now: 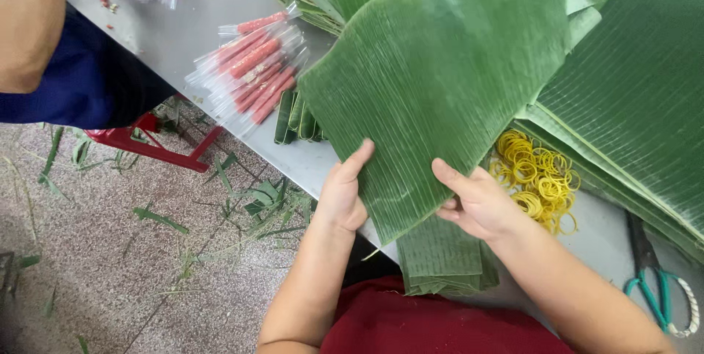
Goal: The person wraps small pink sausage-like items in banana leaves and secures them with yellow rubber bands. The person folds the leaves around each item, ties them, and places the finished bundles on the table.
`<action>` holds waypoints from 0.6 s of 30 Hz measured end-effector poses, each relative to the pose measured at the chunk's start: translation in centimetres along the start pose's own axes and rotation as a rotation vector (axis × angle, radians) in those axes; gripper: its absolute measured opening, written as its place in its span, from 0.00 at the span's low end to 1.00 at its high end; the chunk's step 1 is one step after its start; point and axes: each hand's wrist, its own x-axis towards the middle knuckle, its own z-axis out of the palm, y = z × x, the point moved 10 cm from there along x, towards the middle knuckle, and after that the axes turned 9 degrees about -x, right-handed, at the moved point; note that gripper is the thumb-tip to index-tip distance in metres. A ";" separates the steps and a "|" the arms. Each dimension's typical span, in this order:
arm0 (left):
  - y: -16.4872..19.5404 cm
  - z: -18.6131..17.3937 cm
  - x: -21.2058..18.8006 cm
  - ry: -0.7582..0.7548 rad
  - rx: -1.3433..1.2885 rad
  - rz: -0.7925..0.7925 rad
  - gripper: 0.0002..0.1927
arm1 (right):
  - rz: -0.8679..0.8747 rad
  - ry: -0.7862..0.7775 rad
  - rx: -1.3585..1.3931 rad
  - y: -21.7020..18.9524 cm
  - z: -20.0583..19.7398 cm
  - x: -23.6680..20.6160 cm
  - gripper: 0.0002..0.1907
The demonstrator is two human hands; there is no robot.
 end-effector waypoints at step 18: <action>-1.2 -1.0 -1.5 0.165 -0.008 0.316 0.26 | -0.055 -0.015 -0.816 0.2 1.3 -1.4 0.11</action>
